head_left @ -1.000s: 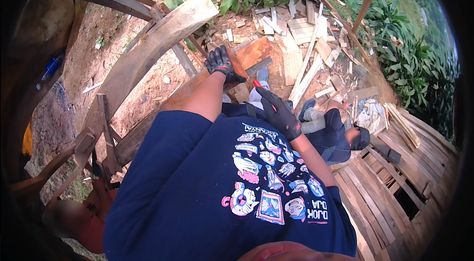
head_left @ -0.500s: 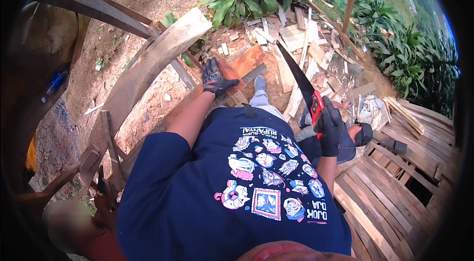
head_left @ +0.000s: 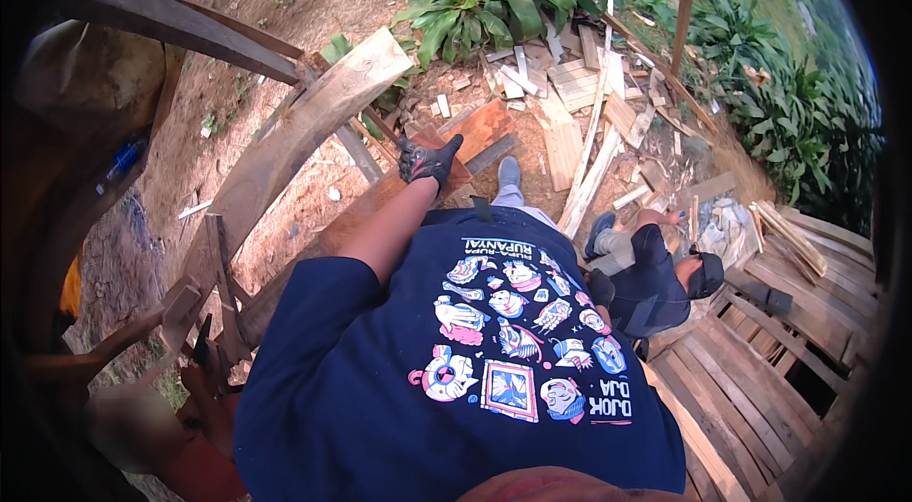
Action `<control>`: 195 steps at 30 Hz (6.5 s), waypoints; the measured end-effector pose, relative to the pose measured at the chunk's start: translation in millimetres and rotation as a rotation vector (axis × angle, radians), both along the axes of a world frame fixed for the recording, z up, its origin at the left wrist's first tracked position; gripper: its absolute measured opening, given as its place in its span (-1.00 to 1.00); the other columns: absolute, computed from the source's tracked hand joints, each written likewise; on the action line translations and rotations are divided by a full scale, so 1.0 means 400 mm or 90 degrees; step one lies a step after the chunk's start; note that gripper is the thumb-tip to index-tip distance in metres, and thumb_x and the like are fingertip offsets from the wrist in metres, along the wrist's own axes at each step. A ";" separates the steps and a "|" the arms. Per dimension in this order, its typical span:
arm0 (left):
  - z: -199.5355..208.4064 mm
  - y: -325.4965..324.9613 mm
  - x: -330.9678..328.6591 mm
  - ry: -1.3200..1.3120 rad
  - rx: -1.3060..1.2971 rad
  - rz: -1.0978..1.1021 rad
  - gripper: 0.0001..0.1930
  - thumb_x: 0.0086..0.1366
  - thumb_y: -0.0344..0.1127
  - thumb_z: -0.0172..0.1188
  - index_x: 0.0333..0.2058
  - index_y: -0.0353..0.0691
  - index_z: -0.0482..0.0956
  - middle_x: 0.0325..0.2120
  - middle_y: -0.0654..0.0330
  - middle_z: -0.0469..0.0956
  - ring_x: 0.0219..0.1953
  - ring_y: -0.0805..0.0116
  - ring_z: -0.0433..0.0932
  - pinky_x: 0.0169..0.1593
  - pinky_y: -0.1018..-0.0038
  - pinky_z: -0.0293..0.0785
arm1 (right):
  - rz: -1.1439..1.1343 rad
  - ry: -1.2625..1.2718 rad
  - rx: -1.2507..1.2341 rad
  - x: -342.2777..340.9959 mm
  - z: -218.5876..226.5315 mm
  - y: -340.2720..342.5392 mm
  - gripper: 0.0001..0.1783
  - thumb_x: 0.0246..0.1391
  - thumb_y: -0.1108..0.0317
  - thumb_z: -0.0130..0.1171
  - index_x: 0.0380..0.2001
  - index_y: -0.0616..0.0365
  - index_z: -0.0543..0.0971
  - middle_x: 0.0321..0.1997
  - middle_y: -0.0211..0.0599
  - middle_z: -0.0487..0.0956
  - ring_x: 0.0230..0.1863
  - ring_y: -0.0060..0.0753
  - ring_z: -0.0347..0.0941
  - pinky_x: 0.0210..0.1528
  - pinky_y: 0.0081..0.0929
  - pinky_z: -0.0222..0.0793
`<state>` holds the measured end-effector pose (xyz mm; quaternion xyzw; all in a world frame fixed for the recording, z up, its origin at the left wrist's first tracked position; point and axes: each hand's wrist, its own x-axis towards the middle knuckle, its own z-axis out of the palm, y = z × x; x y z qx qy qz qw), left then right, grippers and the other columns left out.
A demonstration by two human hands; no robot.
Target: The person uses a hand saw to cut a piece of wood placed on a wooden frame. They hold the wood with one hand and saw with the other, making repeated back-and-forth strokes until the wood is cut.
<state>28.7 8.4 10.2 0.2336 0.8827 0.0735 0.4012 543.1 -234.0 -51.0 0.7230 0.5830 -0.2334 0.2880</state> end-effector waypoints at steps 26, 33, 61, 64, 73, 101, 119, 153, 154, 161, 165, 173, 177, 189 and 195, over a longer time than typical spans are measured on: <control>-0.076 -0.184 -0.101 0.142 0.114 -0.543 0.76 -0.27 0.53 0.68 0.64 -0.39 -0.20 0.63 -0.35 -0.13 0.67 -0.38 -0.11 0.66 -0.10 -0.01 | -0.132 0.196 0.221 0.027 0.007 0.133 -0.74 0.41 0.19 0.17 -0.17 0.04 0.77 0.02 -0.03 0.76 0.02 0.19 0.72 0.07 0.10 0.59; -0.037 -0.174 -0.137 0.122 0.181 -0.499 0.69 -0.28 0.48 0.70 0.63 -0.34 -0.10 0.59 -0.30 0.03 0.66 -0.34 -0.01 0.64 -0.08 0.10 | -0.146 0.200 0.141 0.120 -0.095 0.079 -0.74 0.31 0.25 0.22 -0.01 -0.19 0.78 0.24 -0.23 0.74 0.18 0.01 0.72 0.16 0.02 0.62; -0.140 -0.212 -0.150 -0.015 0.283 -0.153 0.26 0.01 0.32 0.66 0.56 -0.19 0.26 0.49 -0.19 0.35 0.56 -0.24 0.25 0.62 -0.03 0.17 | -0.150 0.401 -0.401 -0.786 0.137 0.666 -0.06 0.23 -0.39 0.38 0.41 0.12 0.61 -0.20 -0.22 0.73 -0.41 -0.38 0.62 -0.30 -0.37 0.58; -0.134 -0.178 -0.151 -0.017 0.250 -0.198 0.08 0.12 0.36 0.55 0.49 -0.13 0.42 0.46 -0.10 0.43 0.58 -0.17 0.25 0.63 -0.04 0.10 | -0.437 0.570 -0.434 -0.768 0.079 0.620 -0.41 0.40 -0.03 0.38 0.28 0.18 0.66 -0.39 -0.38 0.57 -0.54 -0.52 0.45 -0.44 -0.43 0.43; -0.152 -0.162 -0.131 -0.021 0.180 -0.266 0.02 0.11 0.45 0.49 0.45 0.05 0.48 0.43 0.10 0.50 0.62 -0.03 0.20 0.66 -0.18 -0.24 | -0.559 0.672 -0.409 -0.763 0.029 0.583 -0.47 0.39 0.13 0.43 0.22 0.28 0.62 -0.40 -0.38 0.57 -0.50 -0.52 0.47 -0.42 -0.44 0.44; -0.150 -0.182 -0.121 0.023 0.265 -0.256 -0.06 0.03 0.35 0.63 0.32 0.02 0.60 0.32 0.13 0.59 0.52 -0.02 0.36 0.59 -0.13 0.02 | -0.377 0.536 -0.379 -0.752 0.047 0.595 -0.37 0.31 0.01 0.48 0.32 0.12 0.69 -0.50 -0.34 0.59 -0.57 -0.50 0.52 -0.43 -0.41 0.49; -0.148 -0.181 -0.121 0.032 0.269 -0.260 -0.06 0.03 0.36 0.63 0.31 0.01 0.60 0.32 0.14 0.58 0.53 -0.02 0.35 0.59 -0.13 0.02 | -0.392 0.567 -0.370 -0.731 0.011 0.573 -0.37 0.35 -0.02 0.43 0.31 0.17 0.68 -0.46 -0.30 0.62 -0.57 -0.47 0.52 -0.45 -0.41 0.48; -0.169 -0.185 -0.121 0.051 0.313 -0.260 -0.10 -0.05 0.15 0.73 0.26 -0.03 0.63 0.24 0.12 0.64 0.52 -0.08 0.37 0.57 -0.09 0.11 | -0.331 0.528 -0.375 -0.773 0.083 0.621 -0.40 0.31 -0.11 0.44 0.20 0.09 0.75 -0.52 -0.32 0.60 -0.55 -0.47 0.53 -0.40 -0.37 0.45; -0.168 -0.185 -0.120 0.053 0.312 -0.261 -0.10 -0.05 0.16 0.73 0.26 -0.03 0.63 0.24 0.12 0.64 0.52 -0.08 0.37 0.57 -0.09 0.11 | -0.330 0.522 -0.375 -0.773 0.079 0.619 -0.40 0.31 -0.11 0.43 0.20 0.08 0.75 -0.52 -0.31 0.60 -0.55 -0.46 0.53 -0.40 -0.36 0.46; -0.188 -0.196 -0.125 0.039 0.297 -0.260 -0.05 -0.01 0.36 0.65 0.30 0.05 0.60 0.31 0.11 0.58 0.54 -0.01 0.33 0.61 -0.12 -0.01 | -0.314 0.505 -0.369 -0.770 0.069 0.610 -0.38 0.32 -0.12 0.42 0.22 0.12 0.74 -0.51 -0.29 0.60 -0.55 -0.44 0.54 -0.39 -0.34 0.47; -0.171 -0.187 -0.116 0.059 0.284 -0.265 -0.08 -0.03 0.22 0.71 0.28 0.00 0.62 0.29 0.12 0.62 0.55 -0.05 0.34 0.59 -0.11 0.06 | -0.320 0.528 -0.357 -0.755 0.047 0.597 -0.37 0.31 -0.12 0.42 0.23 0.13 0.74 -0.54 -0.29 0.58 -0.56 -0.43 0.53 -0.40 -0.33 0.47; -0.174 -0.188 -0.120 0.055 0.286 -0.273 -0.08 -0.02 0.27 0.69 0.29 0.01 0.62 0.30 0.11 0.60 0.54 -0.05 0.34 0.59 -0.12 0.06 | -0.337 0.514 -0.348 -0.761 0.055 0.596 -0.33 0.30 -0.13 0.43 0.23 0.20 0.73 -0.53 -0.28 0.58 -0.57 -0.43 0.51 -0.40 -0.35 0.46; -0.157 -0.180 -0.119 0.043 0.265 -0.268 -0.09 0.00 0.29 0.67 0.29 0.01 0.62 0.31 0.12 0.59 0.54 -0.07 0.32 0.59 -0.14 0.06 | -0.354 0.533 -0.360 -0.759 0.049 0.593 -0.33 0.31 -0.12 0.43 0.24 0.19 0.72 -0.53 -0.30 0.58 -0.56 -0.45 0.50 -0.41 -0.36 0.45; -0.158 -0.178 -0.127 0.019 0.230 -0.271 0.00 0.02 0.46 0.57 0.33 -0.01 0.58 0.37 0.08 0.53 0.57 -0.07 0.27 0.64 -0.13 -0.07 | -0.377 0.558 -0.354 -0.754 0.042 0.581 -0.36 0.35 -0.05 0.42 0.30 0.18 0.70 -0.50 -0.33 0.58 -0.57 -0.50 0.50 -0.44 -0.40 0.44; -0.172 -0.185 -0.126 0.029 0.249 -0.244 0.05 -0.01 0.46 0.59 0.35 -0.05 0.55 0.40 -0.01 0.48 0.57 -0.08 0.27 0.64 -0.09 -0.04 | -0.410 0.602 -0.337 -0.750 0.024 0.566 -0.37 0.34 -0.02 0.43 0.26 0.23 0.70 -0.52 -0.33 0.58 -0.59 -0.50 0.49 -0.46 -0.42 0.44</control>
